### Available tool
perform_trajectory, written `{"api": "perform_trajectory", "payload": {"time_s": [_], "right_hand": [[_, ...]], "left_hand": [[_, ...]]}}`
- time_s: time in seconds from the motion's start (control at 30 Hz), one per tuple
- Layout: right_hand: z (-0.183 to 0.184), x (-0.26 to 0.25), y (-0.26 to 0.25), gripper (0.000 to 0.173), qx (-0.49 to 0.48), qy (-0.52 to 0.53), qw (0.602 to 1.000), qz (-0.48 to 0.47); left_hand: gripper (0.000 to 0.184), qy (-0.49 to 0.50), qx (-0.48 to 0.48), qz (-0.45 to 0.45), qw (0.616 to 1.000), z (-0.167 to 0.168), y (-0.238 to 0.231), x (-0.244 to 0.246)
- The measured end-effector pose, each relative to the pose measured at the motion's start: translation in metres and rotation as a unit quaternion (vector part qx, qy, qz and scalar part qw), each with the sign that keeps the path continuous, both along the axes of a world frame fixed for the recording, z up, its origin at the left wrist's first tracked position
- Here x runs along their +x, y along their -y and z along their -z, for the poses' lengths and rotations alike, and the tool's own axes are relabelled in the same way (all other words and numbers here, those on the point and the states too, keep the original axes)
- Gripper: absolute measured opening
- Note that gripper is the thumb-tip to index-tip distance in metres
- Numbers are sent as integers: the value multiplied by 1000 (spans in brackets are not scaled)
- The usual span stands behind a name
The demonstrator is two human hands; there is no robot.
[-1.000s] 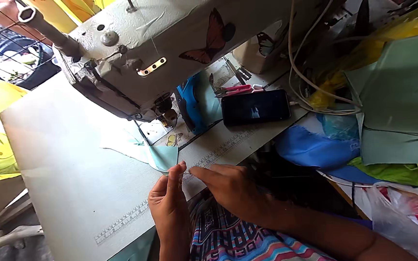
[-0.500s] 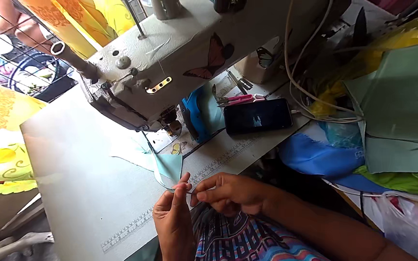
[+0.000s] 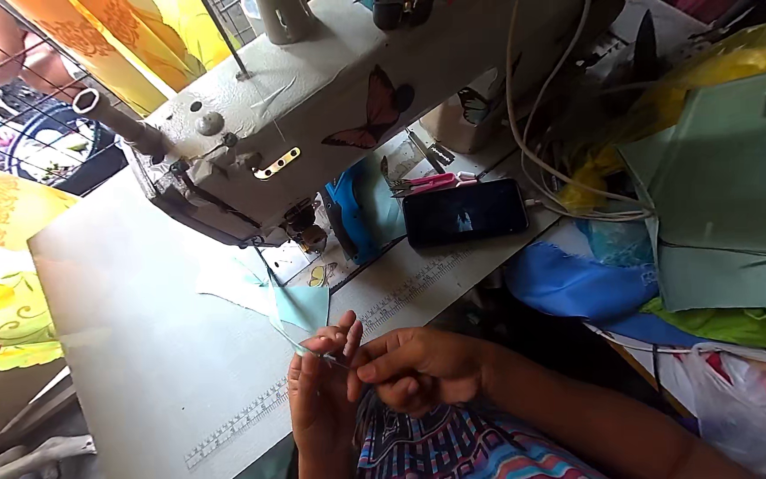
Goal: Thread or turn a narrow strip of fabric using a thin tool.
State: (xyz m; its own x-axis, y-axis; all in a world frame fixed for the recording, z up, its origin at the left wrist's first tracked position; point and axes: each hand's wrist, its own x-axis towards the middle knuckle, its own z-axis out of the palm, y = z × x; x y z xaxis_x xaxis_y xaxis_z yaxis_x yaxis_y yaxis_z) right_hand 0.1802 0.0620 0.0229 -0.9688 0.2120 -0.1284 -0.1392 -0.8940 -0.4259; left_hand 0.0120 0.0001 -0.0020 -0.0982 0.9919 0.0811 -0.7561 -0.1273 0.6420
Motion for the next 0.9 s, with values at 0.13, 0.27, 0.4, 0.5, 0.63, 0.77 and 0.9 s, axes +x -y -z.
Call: {"api": "perform_trajectory", "payload": {"time_s": [0.13,0.27,0.4,0.5,0.63,0.77,0.9], "right_hand": [[-2,0,2,18,33,36,998,27],[-9,-4,7,14,174,132,967,134],[-7,-11,17,22,376,205,871,239],[4,-20,30,22,619,281,642,354],[10,-28,35,20,712,313,489,396],[-4,-20,24,25,520,279,752,294],[-11,-13,14,24,412,275,839,224]], "left_hand": [[21,-48,-41,-42,997,-3,1,3],[20,-71,-108,-88,988,-9,1,7],[26,-109,-144,-158,971,-19,2,15],[39,-193,-173,-238,936,-25,1,23],[40,-221,-175,-275,919,-23,1,29],[28,-223,-160,-211,938,-16,6,32],[23,-203,-146,-175,952,-11,6,33]]}}
